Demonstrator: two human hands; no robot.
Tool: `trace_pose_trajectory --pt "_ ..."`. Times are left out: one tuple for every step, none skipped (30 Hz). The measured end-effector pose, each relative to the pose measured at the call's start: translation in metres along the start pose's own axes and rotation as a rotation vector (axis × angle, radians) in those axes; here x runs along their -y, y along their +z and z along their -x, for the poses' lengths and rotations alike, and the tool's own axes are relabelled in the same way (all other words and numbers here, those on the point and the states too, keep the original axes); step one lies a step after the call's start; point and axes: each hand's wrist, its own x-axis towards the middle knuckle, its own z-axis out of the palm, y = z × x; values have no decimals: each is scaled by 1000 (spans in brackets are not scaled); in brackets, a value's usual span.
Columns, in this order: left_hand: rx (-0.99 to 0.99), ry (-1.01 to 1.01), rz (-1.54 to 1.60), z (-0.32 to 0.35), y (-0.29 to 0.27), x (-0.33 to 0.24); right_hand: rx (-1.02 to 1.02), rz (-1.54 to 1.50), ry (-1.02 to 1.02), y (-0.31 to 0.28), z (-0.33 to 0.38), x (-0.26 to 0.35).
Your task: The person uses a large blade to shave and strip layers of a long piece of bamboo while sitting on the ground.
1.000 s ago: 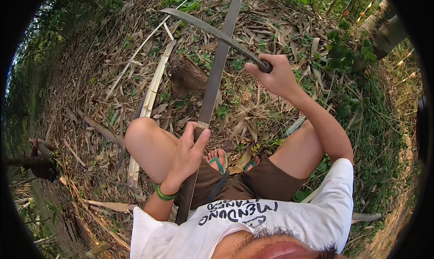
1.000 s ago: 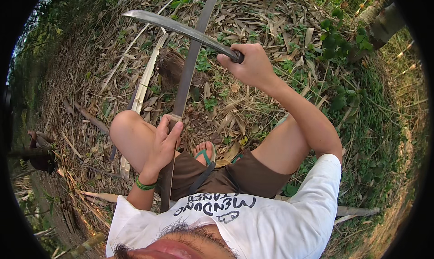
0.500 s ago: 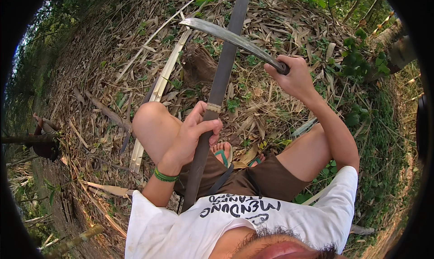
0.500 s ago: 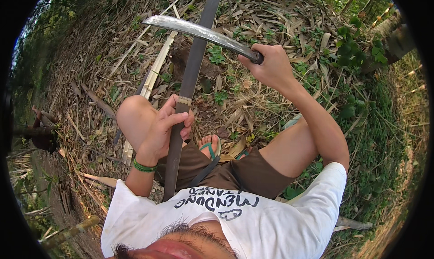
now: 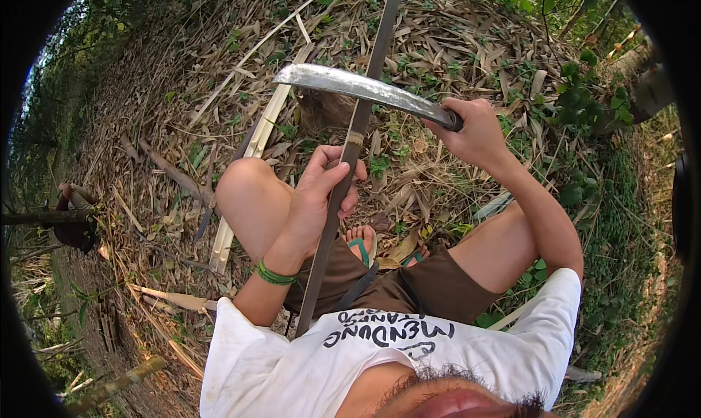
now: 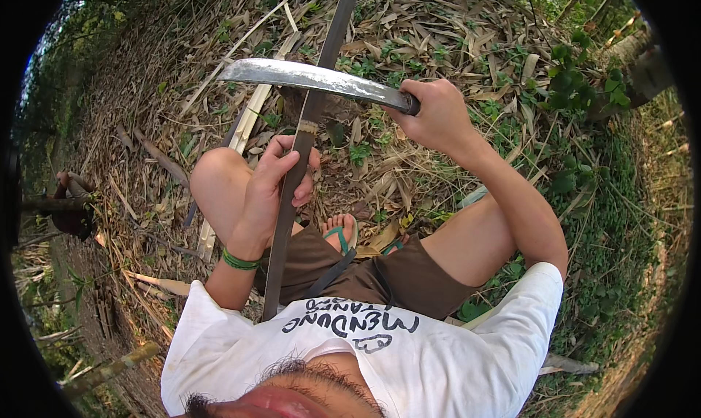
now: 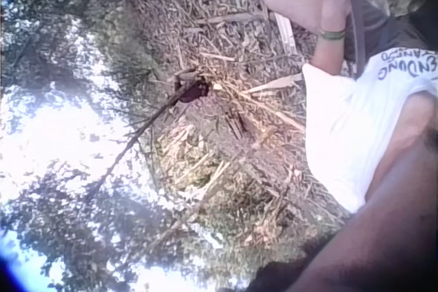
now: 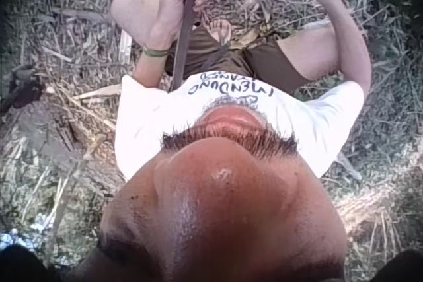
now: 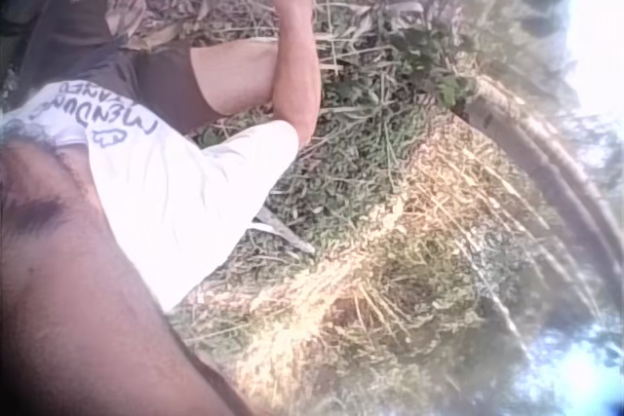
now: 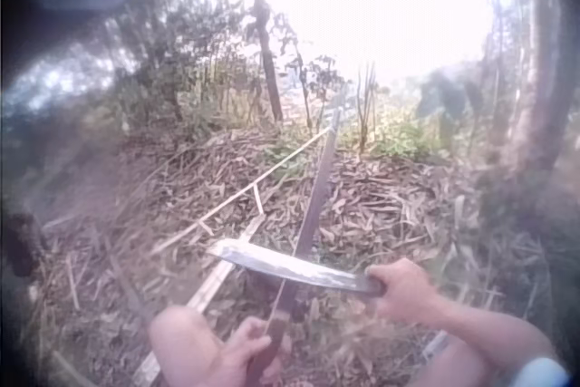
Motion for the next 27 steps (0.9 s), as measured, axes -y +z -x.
trace_pose_trajectory --pt "-28 36 -78 -2 1 1 3 3 -15 1 0 2" --pt "-56 72 -155 -3 2 3 5 5 -29 3 1 4" --pt "-81 110 -232 -5 5 4 27 37 -26 4 1 5" --pt "-126 130 -258 -6 8 6 48 69 -23 6 2 6" --pt "-172 151 -284 -7 13 6 69 101 -20 8 4 7" --pt "-217 170 -311 -7 15 6 96 139 -38 11 5 8" --pt "-203 107 -360 -8 14 5 96 147 -63 12 6 11" --pt "-188 45 -410 -9 11 1 96 154 -88 14 7 15" --pt "-175 -19 -459 -10 9 0 97 160 -113 16 9 19" --pt "-197 18 -458 -9 10 1 124 163 -146 16 8 27" --pt "-220 56 -457 -10 15 4 145 160 -159 18 8 30" --pt "-240 92 -454 -10 19 8 166 158 -170 20 9 32" --pt "-235 134 -469 -10 20 11 187 156 -181 22 9 34" --pt "-231 176 -484 -11 21 14 178 121 -197 24 10 37" --pt "-232 219 -501 -10 21 15 183 130 -195 25 10 40" --pt "-215 296 -504 -11 22 19 189 140 -194 25 10 43" --pt "-219 298 -516 -9 23 18 195 149 -193 25 9 45" --pt "-220 298 -526 -8 25 18 166 171 -195 24 9 44" --pt "-220 299 -537 -7 28 17 138 194 -197 22 7 42" --pt "-227 187 -558 -3 27 10 109 216 -200 22 5 39" --pt "-230 75 -573 -1 29 7 98 234 -155 20 3 34" --pt "-231 260 -515 -3 34 12 86 251 -110 19 0 28" --pt "-230 262 -534 -4 35 11 73 269 -65 18 -1 24" --pt "-232 268 -555 -6 35 8 75 271 -75 17 -2 27" --pt "-233 273 -577 -8 34 6 98 264 -84 18 -1 30" --pt "-240 191 -592 -7 28 8 120 257 -93 21 3 34" --pt "-227 205 -595 -6 27 9 133 248 -103 23 3 38"
